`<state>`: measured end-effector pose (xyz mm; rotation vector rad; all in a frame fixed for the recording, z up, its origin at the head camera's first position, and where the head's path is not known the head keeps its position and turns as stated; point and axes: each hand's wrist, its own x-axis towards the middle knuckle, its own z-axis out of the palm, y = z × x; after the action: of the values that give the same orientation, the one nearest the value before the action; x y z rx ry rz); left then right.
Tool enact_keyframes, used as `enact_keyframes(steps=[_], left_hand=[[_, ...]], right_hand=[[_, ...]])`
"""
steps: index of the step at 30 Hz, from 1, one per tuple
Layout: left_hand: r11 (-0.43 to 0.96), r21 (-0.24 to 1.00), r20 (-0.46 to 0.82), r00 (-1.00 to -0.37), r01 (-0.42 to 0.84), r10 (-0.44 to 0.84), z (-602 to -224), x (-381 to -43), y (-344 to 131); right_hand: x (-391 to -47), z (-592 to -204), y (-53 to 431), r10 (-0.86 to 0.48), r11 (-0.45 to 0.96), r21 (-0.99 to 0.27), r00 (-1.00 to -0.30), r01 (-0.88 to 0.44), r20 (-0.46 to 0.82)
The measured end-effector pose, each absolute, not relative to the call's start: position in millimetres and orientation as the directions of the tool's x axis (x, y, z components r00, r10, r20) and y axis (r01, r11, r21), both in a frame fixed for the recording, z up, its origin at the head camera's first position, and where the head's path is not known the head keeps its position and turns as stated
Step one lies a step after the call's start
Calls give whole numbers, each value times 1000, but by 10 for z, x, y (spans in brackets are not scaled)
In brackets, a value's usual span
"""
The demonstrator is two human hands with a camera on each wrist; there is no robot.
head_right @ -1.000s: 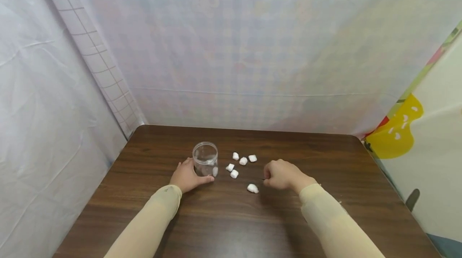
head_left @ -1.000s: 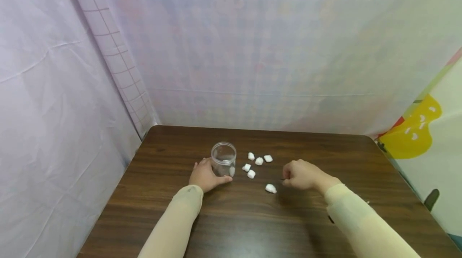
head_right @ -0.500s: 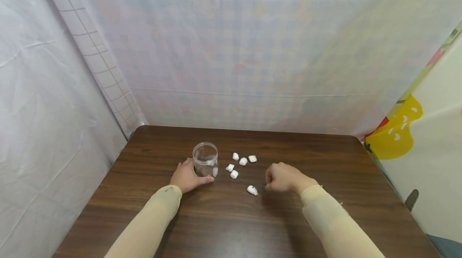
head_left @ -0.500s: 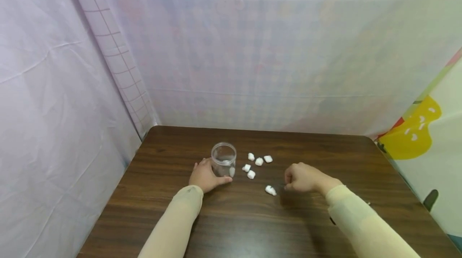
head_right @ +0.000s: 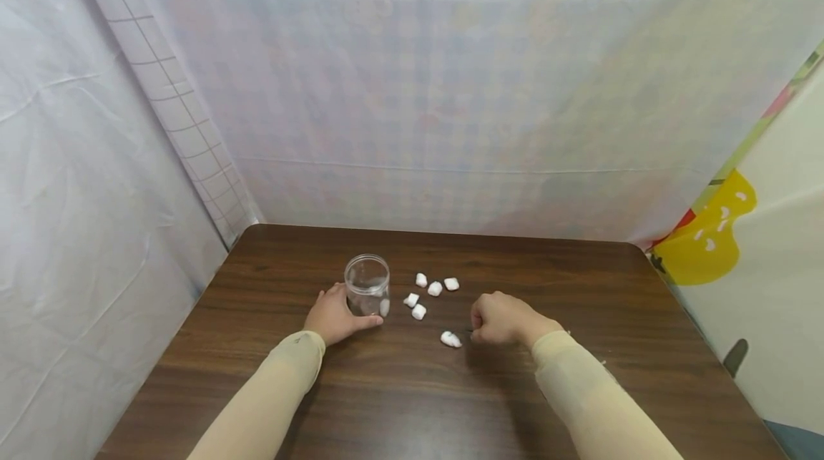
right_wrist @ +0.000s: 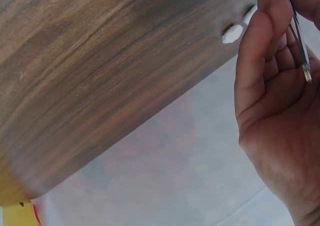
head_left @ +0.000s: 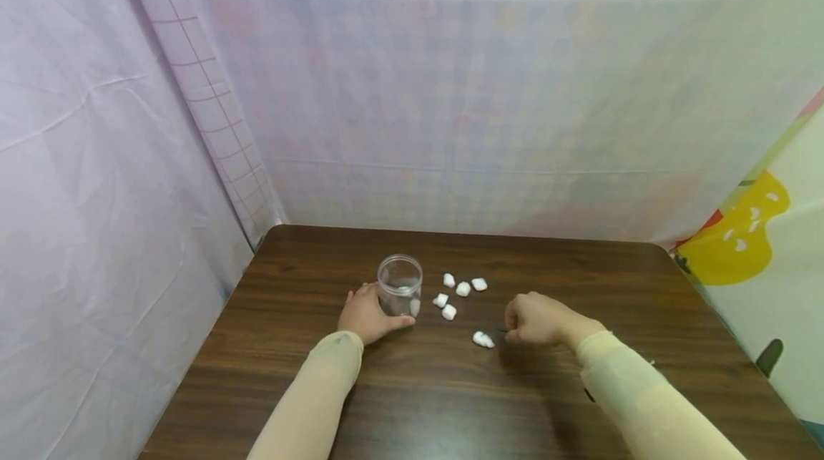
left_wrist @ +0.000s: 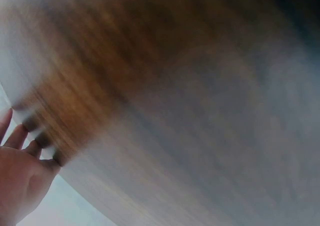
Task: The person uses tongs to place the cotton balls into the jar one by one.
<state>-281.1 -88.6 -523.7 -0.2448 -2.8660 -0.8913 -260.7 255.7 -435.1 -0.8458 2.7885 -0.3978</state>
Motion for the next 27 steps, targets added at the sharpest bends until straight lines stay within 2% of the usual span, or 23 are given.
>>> enact_keyframes(steps=[17,27], left_hand=[[815,543,168,-977,201,128,-5225,-2800,-889],[820,536,174,-977,202,127,-5238,-2817,-889]], right_hand=[[-2630,-4383,2514,-596,777,-303,-800,-552,-68],[-2698,-4237,2483,-598,771,-302,-801,-560,-40]])
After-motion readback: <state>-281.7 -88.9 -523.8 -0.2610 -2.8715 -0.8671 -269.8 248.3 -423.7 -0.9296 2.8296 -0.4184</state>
